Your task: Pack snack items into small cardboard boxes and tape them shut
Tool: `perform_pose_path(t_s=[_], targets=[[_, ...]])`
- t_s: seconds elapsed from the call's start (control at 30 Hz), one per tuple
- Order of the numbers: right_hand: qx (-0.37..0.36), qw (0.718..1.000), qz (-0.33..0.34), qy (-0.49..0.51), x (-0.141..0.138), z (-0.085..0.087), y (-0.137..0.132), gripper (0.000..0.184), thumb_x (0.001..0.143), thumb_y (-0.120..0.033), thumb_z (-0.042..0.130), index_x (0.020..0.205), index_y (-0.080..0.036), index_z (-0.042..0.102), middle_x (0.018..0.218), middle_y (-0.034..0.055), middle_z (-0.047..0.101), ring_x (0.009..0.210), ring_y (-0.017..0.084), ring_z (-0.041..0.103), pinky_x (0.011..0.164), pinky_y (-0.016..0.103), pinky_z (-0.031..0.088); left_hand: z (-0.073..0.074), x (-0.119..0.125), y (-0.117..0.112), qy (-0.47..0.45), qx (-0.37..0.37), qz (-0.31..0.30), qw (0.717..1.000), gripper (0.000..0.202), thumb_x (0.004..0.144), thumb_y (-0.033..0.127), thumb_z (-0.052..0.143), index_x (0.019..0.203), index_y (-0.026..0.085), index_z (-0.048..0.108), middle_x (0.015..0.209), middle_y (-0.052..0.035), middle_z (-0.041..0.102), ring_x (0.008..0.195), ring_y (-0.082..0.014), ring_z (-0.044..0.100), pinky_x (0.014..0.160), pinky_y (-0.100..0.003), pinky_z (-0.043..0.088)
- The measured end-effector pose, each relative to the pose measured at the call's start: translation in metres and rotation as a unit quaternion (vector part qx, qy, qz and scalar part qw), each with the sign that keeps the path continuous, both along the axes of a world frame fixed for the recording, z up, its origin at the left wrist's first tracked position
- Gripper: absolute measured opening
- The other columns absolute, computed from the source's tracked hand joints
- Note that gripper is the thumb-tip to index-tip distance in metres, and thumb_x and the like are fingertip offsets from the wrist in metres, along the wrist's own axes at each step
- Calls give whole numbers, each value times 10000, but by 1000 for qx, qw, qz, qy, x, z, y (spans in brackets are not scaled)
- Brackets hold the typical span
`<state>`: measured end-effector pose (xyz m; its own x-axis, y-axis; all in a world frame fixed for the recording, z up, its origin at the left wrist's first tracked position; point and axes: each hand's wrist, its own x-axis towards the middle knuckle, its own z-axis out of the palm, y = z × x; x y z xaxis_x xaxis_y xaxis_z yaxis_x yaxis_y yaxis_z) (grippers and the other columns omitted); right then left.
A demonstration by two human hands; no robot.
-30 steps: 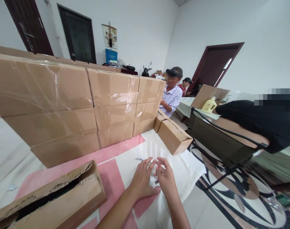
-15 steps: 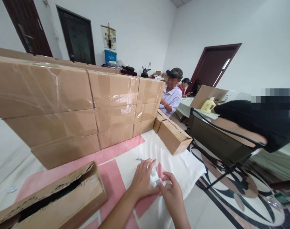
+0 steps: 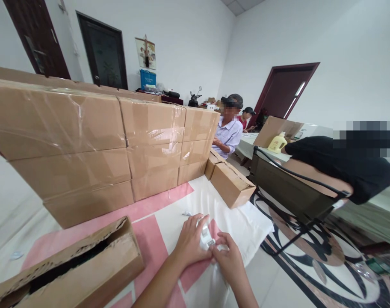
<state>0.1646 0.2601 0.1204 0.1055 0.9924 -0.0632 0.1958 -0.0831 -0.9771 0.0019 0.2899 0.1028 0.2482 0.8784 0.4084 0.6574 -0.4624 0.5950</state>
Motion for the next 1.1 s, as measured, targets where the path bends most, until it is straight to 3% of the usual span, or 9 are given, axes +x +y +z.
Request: perform_pose_path(t_s=[0.13, 0.2, 0.3, 0.4, 0.57, 0.73, 0.9, 1.03, 1.1], targets=[[-16, 1000, -21, 15, 0, -2, 2, 570, 635, -404, 761, 1124, -234, 523, 859, -32, 638, 443, 155, 629, 505, 318, 515, 2, 1, 1, -3, 5, 0, 1000, 941, 626, 289, 745, 1505, 209, 418, 1430, -179, 488, 1335, -386, 455, 1110, -573, 412], [-24, 999, -32, 0, 3, -6, -1, 601, 629, -454, 770, 1133, -232, 530, 880, -16, 655, 416, 136, 591, 442, 300, 486, 2, 1, 1, -3, 6, 1, 1000, 931, 636, 306, 761, 1501, 220, 426, 1436, -178, 489, 1344, -390, 453, 1114, -582, 409], [-41, 998, -41, -37, 9, -17, -8, 583, 649, -571, 747, 1083, -224, 569, 882, 8, 677, 319, 94, 467, 302, 254, 297, 0, 1, 0, -5, 7, 7, 1000, 955, 635, 351, 806, 1505, 239, 427, 1461, -173, 481, 1371, -396, 440, 1128, -589, 405], [-21, 998, -16, -53, 13, -26, -11, 496, 713, -652, 676, 906, -197, 635, 792, 27, 686, 290, 75, 398, 307, 240, 193, -1, 1, 0, -4, 4, 10, 1000, 990, 622, 394, 842, 1507, 236, 426, 1469, -179, 482, 1373, -402, 447, 1120, -595, 421], [-6, 998, 42, -55, 9, -20, -9, 561, 758, -726, 607, 736, -171, 691, 639, 14, 623, 347, 85, 372, 347, 249, 218, 1, 2, 0, 2, 16, 12, 1000, 933, 680, 473, 814, 1496, 203, 448, 1460, -203, 488, 1376, -406, 453, 1119, -592, 429], [-14, 997, 62, -34, 9, -10, -6, 559, 747, -757, 614, 698, -201, 618, 460, -59, 439, 332, 85, 306, 379, 247, 169, 3, 1, 0, -4, 8, 5, 1000, 927, 711, 506, 790, 1503, 183, 434, 1463, -207, 473, 1372, -397, 449, 1118, -584, 427], [-48, 988, 144, -30, 14, -1, 0, 539, 741, -729, 646, 656, -205, 555, 408, -88, 354, 341, 78, 288, 410, 235, 163, 1, -1, 0, -1, 18, -6, 1000, 897, 729, 493, 769, 1506, 203, 428, 1454, -192, 480, 1364, -392, 452, 1115, -583, 421], [-67, 987, 137, -46, 13, 0, 2, 555, 731, -743, 639, 638, -200, 568, 397, -83, 335, 358, 82, 264, 429, 245, 159, 1, -1, 0, 2, 22, -4, 1000, 904, 708, 438, 778, 1508, 215, 422, 1455, -193, 491, 1362, -398, 453, 1110, -584, 422], [-40, 991, 118, -42, 12, -2, 2, 567, 717, -744, 654, 615, -190, 592, 449, -52, 404, 416, 97, 323, 456, 251, 221, 2, 0, 0, 7, 19, -5, 1000, 898, 703, 412, 781, 1505, 214, 428, 1460, -194, 490, 1370, -400, 444, 1115, -586, 416]])
